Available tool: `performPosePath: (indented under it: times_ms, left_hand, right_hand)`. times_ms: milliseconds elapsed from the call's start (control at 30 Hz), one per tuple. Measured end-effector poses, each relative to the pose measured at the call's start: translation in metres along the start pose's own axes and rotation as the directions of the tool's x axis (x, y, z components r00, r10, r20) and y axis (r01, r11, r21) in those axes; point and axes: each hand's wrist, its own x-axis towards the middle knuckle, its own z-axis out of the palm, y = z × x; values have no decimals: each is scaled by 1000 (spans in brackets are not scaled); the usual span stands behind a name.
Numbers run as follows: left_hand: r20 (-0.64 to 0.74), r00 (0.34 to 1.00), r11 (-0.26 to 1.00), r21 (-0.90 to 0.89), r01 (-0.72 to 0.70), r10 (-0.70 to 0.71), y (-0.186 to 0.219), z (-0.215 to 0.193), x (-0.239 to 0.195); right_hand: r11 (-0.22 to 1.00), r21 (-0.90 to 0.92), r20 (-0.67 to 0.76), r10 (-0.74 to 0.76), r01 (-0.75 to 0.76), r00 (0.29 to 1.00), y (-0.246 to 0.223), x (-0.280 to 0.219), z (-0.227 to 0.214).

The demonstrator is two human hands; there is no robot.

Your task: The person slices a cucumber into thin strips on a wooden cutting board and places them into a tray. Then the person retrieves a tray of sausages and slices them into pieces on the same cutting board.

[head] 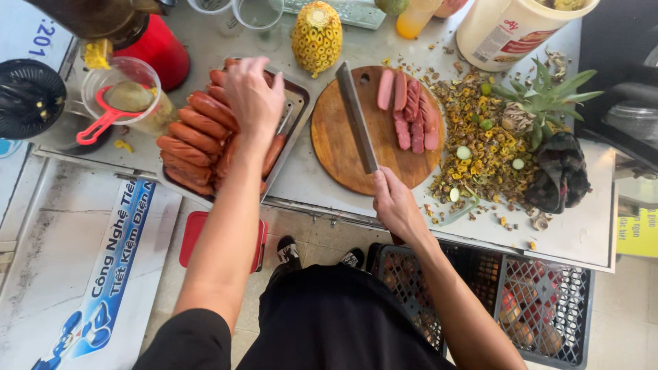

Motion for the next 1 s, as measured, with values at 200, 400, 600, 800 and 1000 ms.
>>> performPosePath:
  times_ms: [200, 400, 600, 800, 1000]
  left_hand:
    - [249, 936, 901, 414, 127, -247, -33, 3, 36]
    - [345, 886, 898, 411, 155, -311, -44, 14, 48]
    - [33, 999, 935, 351, -48, 39, -23, 9, 31]
    - [194, 944, 942, -259, -214, 268, 49, 32, -22]
    - [220, 871, 852, -408, -327, 440, 97, 61, -88]
  right_hand:
    - [985, -128, 16, -116, 117, 993, 1, 6, 12]
    - [990, 38, -4, 138, -137, 990, -8, -2, -1]
    - [950, 238, -28, 213, -200, 977, 9, 10, -9]
    - [921, 312, -64, 264, -232, 962, 19, 13, -10]
    - [977, 136, -102, 181, -167, 978, 20, 6, -16]
